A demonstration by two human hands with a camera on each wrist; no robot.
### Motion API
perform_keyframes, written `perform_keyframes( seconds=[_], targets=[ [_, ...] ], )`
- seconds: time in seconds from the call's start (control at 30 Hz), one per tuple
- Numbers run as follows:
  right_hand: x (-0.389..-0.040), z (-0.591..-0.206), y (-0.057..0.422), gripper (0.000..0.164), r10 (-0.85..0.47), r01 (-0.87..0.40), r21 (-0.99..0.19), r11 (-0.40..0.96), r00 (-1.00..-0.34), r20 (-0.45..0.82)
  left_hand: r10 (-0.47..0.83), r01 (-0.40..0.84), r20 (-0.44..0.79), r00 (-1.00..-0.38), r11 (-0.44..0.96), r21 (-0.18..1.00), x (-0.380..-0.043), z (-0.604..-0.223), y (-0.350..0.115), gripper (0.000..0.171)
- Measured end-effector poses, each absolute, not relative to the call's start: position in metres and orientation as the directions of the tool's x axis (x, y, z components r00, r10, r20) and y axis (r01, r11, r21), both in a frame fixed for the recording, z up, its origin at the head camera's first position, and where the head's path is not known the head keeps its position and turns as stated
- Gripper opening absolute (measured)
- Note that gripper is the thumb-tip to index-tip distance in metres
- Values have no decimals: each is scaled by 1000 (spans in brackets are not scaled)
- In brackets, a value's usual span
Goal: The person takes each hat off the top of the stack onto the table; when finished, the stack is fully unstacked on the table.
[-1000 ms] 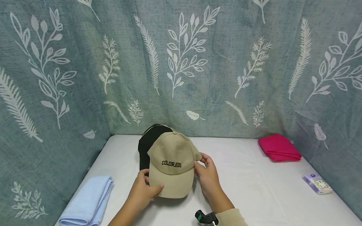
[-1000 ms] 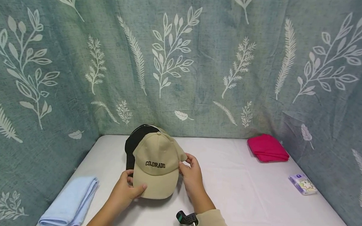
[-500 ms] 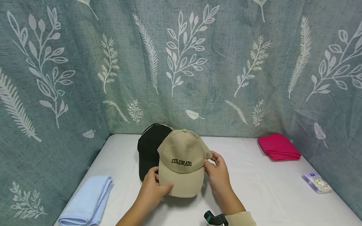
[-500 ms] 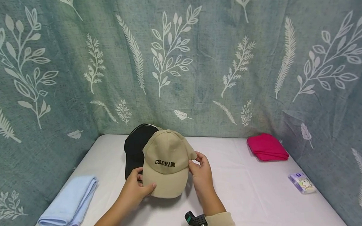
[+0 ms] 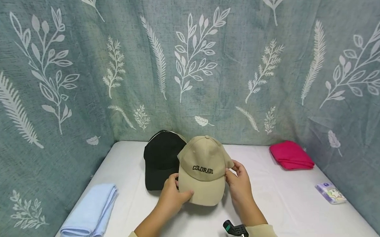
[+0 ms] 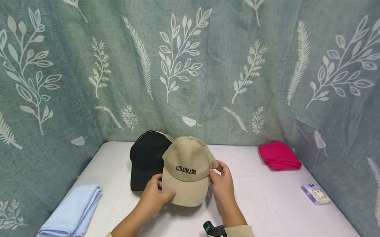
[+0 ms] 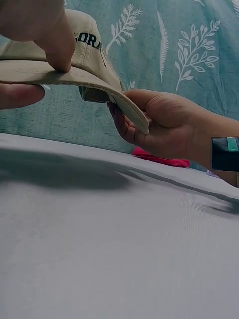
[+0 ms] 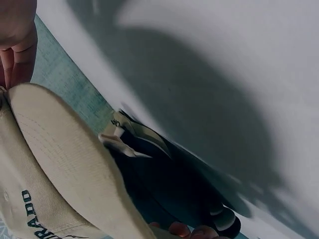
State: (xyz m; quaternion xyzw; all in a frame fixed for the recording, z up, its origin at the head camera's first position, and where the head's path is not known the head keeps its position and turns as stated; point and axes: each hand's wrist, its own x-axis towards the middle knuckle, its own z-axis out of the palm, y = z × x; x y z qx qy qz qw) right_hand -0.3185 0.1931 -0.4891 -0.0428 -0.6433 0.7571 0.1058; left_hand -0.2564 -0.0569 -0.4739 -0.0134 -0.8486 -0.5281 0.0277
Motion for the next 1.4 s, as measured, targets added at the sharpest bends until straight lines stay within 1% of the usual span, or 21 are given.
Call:
perform_keyframes(
  seconds=[0.27, 0.47, 0.63, 0.8, 0.9, 1.03, 1.13, 1.27, 1.4],
  targets=[
    [-326, -488, 213, 48, 242, -128, -985, -119, -965, 96, 11, 70, 72, -997, 441, 895, -270, -475, -37, 85],
    [-334, -490, 221, 48, 238, -104, -990, -98, -968, 78, 5, 56, 60, -998, 437, 898, -277, -477, -28, 88],
    [-341, -495, 223, 47, 240, -76, -995, -71, -969, 57, 18, 68, 67, -998, 422, 904, -282, -482, -25, 88],
    [-348, -502, 228, 48, 246, -40, -998, -41, -969, 29, 5, 67, 72, -997, 434, 899, -286, -489, -18, 86],
    [-353, -504, 228, 49, 249, -24, -999, -28, -968, 16, -1, 82, 93, -996, 447, 891, -290, -493, -12, 80],
    [-360, -508, 228, 51, 251, -5, -999, -33, -968, -3, -9, 63, 76, -997, 452, 890, -293, -497, -5, 77],
    [-364, -512, 229, 50, 256, 19, -999, -32, -966, -26, -30, 17, 34, -999, 441, 897, -295, -498, -1, 80],
    [-367, -514, 229, 50, 259, 27, -999, -18, -966, -30, -46, -2, 20, -999, 438, 899, -301, -501, 3, 78],
    [-367, -516, 230, 57, 233, 23, -1000, -16, -972, -26, -43, -2, 18, -999, 431, 902, -304, -507, 5, 76]
  ],
)
